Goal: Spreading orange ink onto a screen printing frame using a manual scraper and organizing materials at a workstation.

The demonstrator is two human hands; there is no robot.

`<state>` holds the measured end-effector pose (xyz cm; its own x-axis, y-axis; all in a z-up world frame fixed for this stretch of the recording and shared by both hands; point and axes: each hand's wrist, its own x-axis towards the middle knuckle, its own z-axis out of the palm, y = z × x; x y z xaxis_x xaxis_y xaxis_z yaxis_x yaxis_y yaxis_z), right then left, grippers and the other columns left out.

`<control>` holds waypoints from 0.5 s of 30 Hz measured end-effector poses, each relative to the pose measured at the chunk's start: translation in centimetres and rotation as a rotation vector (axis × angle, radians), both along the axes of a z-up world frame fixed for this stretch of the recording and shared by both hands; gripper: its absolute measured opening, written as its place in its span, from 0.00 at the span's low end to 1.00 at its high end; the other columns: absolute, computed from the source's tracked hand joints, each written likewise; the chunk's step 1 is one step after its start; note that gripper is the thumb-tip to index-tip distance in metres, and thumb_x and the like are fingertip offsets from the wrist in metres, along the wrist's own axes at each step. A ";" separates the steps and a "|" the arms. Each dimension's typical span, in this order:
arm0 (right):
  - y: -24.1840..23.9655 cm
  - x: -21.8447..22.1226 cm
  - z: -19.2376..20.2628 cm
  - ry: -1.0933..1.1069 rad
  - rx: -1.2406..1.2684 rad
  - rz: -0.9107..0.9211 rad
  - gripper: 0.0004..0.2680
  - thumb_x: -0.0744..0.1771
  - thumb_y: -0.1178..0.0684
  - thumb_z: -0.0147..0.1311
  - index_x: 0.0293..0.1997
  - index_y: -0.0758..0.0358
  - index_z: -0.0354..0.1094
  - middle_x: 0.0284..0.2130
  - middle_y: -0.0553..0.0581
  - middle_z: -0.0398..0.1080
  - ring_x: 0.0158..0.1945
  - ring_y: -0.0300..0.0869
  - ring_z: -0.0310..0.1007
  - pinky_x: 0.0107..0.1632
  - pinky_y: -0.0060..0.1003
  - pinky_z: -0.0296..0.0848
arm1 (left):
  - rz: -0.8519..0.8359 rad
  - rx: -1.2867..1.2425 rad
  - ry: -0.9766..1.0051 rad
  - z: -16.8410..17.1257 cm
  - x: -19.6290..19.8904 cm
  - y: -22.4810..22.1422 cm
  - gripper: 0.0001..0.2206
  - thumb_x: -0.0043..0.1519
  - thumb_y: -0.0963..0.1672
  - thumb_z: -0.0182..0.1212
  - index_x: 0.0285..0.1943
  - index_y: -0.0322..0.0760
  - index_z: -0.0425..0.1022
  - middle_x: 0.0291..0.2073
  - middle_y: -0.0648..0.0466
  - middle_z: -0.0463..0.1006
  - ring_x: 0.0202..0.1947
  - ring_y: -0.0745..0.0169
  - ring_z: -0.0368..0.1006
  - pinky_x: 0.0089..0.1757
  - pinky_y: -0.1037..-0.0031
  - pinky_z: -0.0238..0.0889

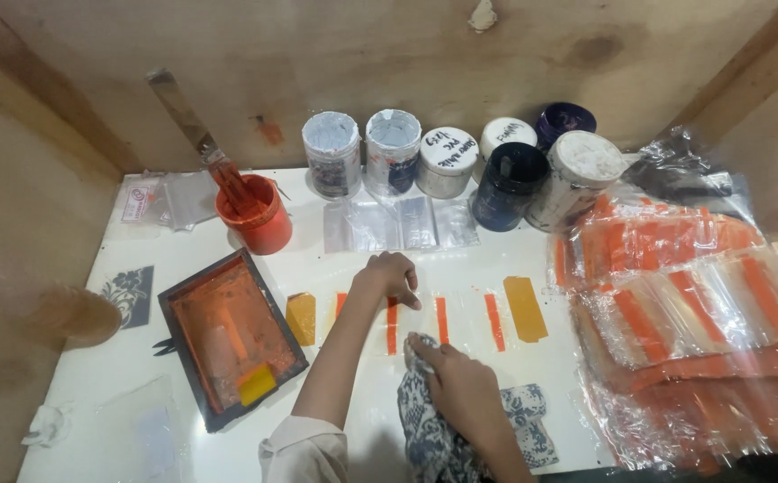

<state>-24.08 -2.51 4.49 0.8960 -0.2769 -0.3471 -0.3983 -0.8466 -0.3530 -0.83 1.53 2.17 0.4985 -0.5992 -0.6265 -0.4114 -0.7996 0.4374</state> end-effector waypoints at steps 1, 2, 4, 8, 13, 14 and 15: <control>-0.1 0.6 -0.3 0.000 0.000 -0.001 0.21 0.68 0.51 0.45 0.70 0.25 0.58 0.55 0.61 0.71 0.29 0.47 0.79 0.31 0.40 0.79 | -0.001 0.000 0.000 0.0 0.0 0.1 0.18 0.45 0.51 0.81 0.40 0.50 0.80 0.50 0.60 0.78 0.60 0.59 0.66 0.53 0.67 0.66; -0.3 1.2 -0.5 -0.051 -0.025 -0.022 0.21 0.68 0.53 0.45 0.69 0.30 0.60 0.45 0.56 0.72 0.28 0.48 0.76 0.29 0.42 0.75 | -0.010 0.003 -0.006 0.0 0.0 0.0 0.19 0.44 0.51 0.82 0.40 0.50 0.80 0.49 0.61 0.79 0.58 0.59 0.68 0.53 0.68 0.67; -0.5 2.4 -1.1 -0.105 -0.051 -0.044 0.21 0.67 0.56 0.45 0.69 0.35 0.61 0.35 0.52 0.74 0.27 0.49 0.73 0.27 0.44 0.70 | -0.021 0.003 -0.015 -0.6 0.2 -0.2 0.20 0.43 0.51 0.82 0.41 0.50 0.80 0.48 0.62 0.79 0.56 0.60 0.69 0.52 0.69 0.67; -0.1 4.8 -1.9 -0.119 -0.138 0.013 0.19 0.67 0.60 0.43 0.65 0.41 0.63 0.24 0.52 0.68 0.18 0.45 0.62 0.22 0.40 0.60 | -0.033 -0.016 -0.044 -1.5 0.4 -0.3 0.14 0.48 0.49 0.80 0.37 0.51 0.80 0.40 0.60 0.79 0.52 0.58 0.68 0.50 0.71 0.66; 0.1 6.2 -3.0 -0.144 -0.218 0.048 0.17 0.68 0.58 0.46 0.63 0.39 0.66 0.22 0.52 0.65 0.18 0.46 0.63 0.21 0.40 0.60 | -0.049 -0.030 -0.057 -4.0 1.4 -0.6 0.15 0.46 0.51 0.81 0.36 0.51 0.81 0.43 0.60 0.80 0.53 0.57 0.68 0.53 0.71 0.65; 0.2 6.3 -2.2 -0.125 -0.219 0.041 0.16 0.67 0.58 0.48 0.61 0.42 0.70 0.28 0.57 0.71 0.24 0.49 0.72 0.27 0.42 0.69 | -0.090 -0.038 -0.127 -5.6 2.1 -0.8 0.15 0.44 0.52 0.81 0.36 0.57 0.82 0.40 0.60 0.82 0.53 0.54 0.73 0.54 0.68 0.63; 0.4 6.4 -1.3 -0.107 -0.220 0.033 0.16 0.66 0.58 0.50 0.58 0.44 0.74 0.35 0.61 0.76 0.31 0.52 0.81 0.33 0.44 0.79 | -0.132 -0.046 -0.197 -7.4 2.7 -1.0 0.15 0.42 0.53 0.81 0.36 0.62 0.84 0.38 0.61 0.85 0.53 0.52 0.78 0.56 0.64 0.62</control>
